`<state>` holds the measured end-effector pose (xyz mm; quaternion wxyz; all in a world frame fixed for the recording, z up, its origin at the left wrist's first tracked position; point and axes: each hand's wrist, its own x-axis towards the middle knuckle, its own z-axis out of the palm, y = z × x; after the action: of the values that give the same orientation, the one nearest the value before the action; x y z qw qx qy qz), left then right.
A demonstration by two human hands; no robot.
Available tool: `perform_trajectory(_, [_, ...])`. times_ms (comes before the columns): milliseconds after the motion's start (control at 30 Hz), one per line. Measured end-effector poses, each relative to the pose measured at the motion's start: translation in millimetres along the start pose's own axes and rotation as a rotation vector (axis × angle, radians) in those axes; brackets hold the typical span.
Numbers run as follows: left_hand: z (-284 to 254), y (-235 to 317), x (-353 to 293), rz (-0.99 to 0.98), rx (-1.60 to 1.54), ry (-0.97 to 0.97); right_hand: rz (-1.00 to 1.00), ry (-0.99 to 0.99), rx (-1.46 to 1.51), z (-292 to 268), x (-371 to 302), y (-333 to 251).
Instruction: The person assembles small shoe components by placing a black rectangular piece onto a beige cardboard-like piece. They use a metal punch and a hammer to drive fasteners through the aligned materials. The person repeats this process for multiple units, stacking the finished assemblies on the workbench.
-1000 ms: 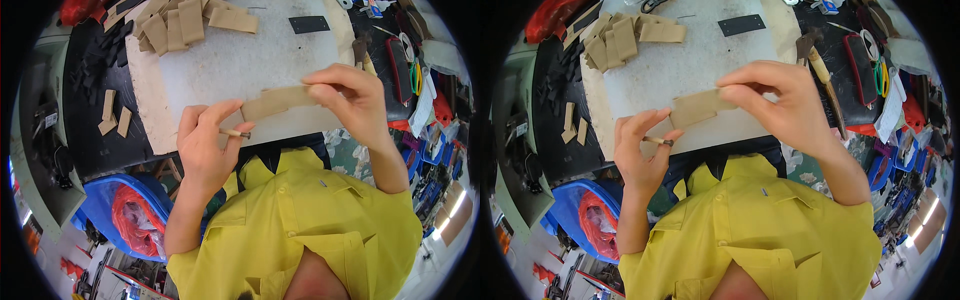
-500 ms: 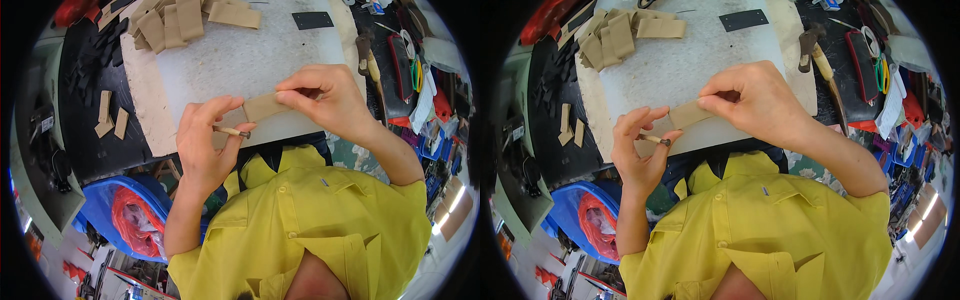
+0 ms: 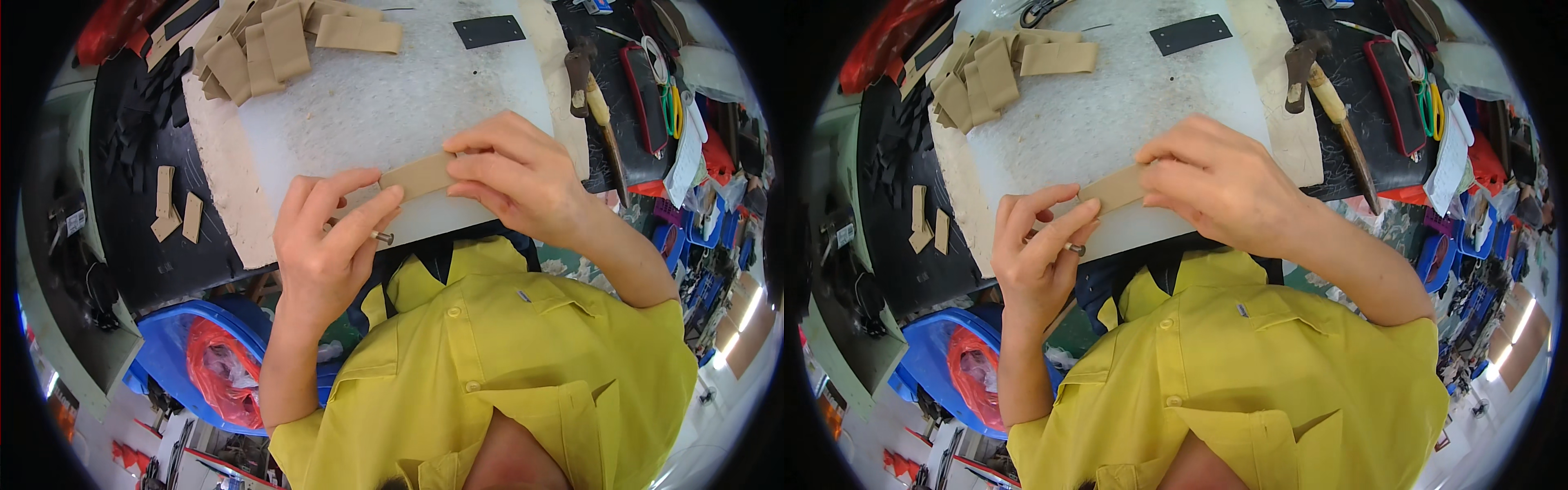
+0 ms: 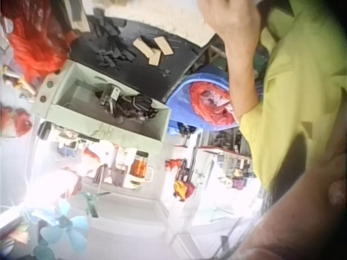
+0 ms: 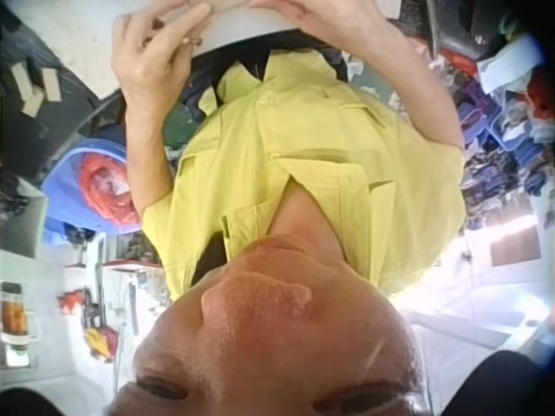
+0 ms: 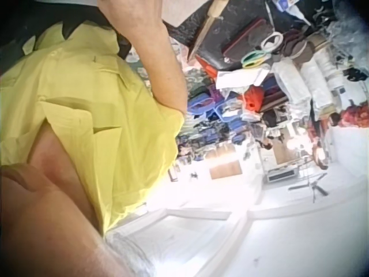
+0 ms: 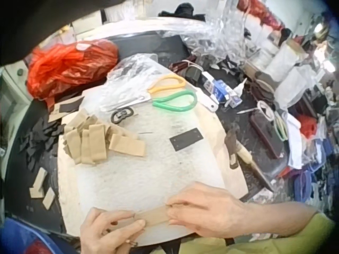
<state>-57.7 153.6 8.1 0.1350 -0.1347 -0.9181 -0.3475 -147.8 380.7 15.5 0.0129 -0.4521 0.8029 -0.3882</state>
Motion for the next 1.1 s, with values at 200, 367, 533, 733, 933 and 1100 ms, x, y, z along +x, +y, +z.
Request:
perform_trajectory(200, [2.8, -3.4, -2.9, 0.016, -0.01, 0.043, -0.004, -0.032, 0.003, 0.0, 1.8, 2.3])
perform_trajectory(367, [1.2, 0.1, -3.9, 0.006, 0.018, 0.03, -0.025, -0.028, -0.069, 0.5, -1.2, -0.1])
perform_trajectory(533, [4.0, 1.5, -2.1, 0.009, 0.041, 0.024, -0.015, -0.049, -0.071, 0.5, -2.9, 0.1])
perform_trajectory(733, [8.3, 3.7, -2.8, 0.055, 0.087, 0.071, 0.029, -0.132, 0.008, -10.2, 4.8, 0.5])
perform_trajectory(933, [7.8, 1.9, -1.9, 0.061, 0.075, 0.075, 0.126, 0.136, -0.395, -48.8, 40.3, 62.5])
perform_trajectory(1100, [6.4, 2.5, -3.0, 0.042, 0.063, 0.066, 0.26, 0.139, -0.398, -57.5, 49.0, 47.7])
